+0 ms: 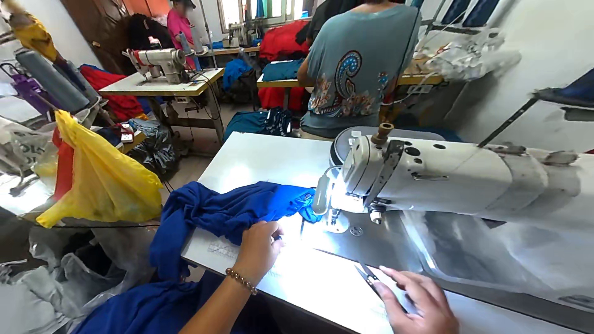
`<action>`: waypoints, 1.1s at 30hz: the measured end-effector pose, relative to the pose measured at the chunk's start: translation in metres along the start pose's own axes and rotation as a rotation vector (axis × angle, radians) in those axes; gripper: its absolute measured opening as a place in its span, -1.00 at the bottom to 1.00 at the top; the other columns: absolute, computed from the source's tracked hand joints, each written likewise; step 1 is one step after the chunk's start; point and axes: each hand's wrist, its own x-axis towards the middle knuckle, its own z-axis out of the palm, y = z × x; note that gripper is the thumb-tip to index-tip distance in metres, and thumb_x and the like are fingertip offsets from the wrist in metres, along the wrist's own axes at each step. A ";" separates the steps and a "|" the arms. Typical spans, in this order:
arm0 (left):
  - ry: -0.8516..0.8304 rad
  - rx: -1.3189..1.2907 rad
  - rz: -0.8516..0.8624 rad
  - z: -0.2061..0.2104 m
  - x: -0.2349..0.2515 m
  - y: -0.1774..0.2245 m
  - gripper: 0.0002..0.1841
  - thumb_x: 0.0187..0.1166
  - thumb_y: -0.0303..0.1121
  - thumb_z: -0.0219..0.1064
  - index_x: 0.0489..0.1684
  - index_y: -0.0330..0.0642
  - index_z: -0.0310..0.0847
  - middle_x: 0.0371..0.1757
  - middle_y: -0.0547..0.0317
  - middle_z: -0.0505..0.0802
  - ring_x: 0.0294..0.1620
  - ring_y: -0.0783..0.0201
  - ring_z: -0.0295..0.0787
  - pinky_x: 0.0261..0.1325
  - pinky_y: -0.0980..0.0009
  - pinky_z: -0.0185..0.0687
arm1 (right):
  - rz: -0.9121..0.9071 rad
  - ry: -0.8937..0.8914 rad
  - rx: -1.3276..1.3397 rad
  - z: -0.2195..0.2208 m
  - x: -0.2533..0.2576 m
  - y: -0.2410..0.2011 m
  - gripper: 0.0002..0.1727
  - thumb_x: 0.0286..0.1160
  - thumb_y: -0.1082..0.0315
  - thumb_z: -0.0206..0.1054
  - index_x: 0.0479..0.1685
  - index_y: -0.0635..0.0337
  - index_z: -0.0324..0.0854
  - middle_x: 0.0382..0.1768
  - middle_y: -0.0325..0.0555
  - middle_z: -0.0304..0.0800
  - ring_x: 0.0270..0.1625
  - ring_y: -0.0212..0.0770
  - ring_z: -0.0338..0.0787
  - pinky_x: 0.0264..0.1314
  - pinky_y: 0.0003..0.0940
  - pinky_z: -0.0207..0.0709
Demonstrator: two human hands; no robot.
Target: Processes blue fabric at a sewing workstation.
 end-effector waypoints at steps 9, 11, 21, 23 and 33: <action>0.300 -0.151 0.475 -0.020 -0.041 0.007 -0.80 0.39 -0.26 0.56 -0.07 0.02 0.84 -0.23 0.50 0.89 -0.04 0.41 0.71 0.25 0.14 0.41 | 0.139 -0.253 1.163 0.046 0.027 -0.083 -0.43 0.75 -0.21 0.02 0.58 -0.16 0.44 0.37 -0.36 0.71 -0.09 -0.43 0.85 -0.06 -0.44 0.79; 0.304 -0.178 0.514 -0.024 -0.047 0.013 -0.82 0.43 -0.24 0.52 -0.07 0.06 0.84 -0.18 0.54 0.90 0.00 0.47 0.69 0.34 0.18 0.35 | 0.326 -0.446 1.548 0.062 0.035 -0.108 -0.24 0.64 -0.35 0.01 0.68 -0.07 0.30 0.44 -0.24 0.68 -0.05 -0.28 0.88 -0.12 -0.34 0.80; 0.363 -0.343 0.495 -0.035 -0.053 0.000 -0.81 0.39 -0.36 0.57 -0.10 -0.10 0.81 -0.19 0.41 0.92 -0.10 0.54 0.81 0.12 0.53 0.71 | 0.506 -0.585 1.634 0.072 0.038 -0.122 -0.44 0.70 -0.19 0.14 0.10 0.10 0.78 -0.45 -0.46 0.66 -0.46 -0.56 0.59 -0.29 -0.60 0.57; 0.347 -0.375 0.475 -0.034 -0.053 -0.003 -0.80 0.38 -0.35 0.58 -0.10 -0.10 0.81 -0.18 0.39 0.93 -0.10 0.54 0.82 0.03 0.59 0.73 | 0.490 -0.531 1.539 0.068 0.038 -0.119 -0.70 0.75 0.14 0.21 0.02 0.11 0.79 -0.55 -0.50 0.57 -0.52 -0.59 0.54 -0.34 -0.62 0.53; 0.225 -0.307 0.582 -0.036 -0.053 -0.011 -0.79 0.54 -0.34 0.46 0.08 -0.06 0.76 -0.09 0.41 0.94 0.04 0.51 0.84 0.25 0.50 0.74 | 0.638 -0.850 1.461 0.052 0.052 -0.114 -0.81 0.65 0.11 0.30 -0.30 -0.12 0.73 -0.74 -0.65 0.31 -0.72 -0.68 0.29 -0.64 -0.73 0.21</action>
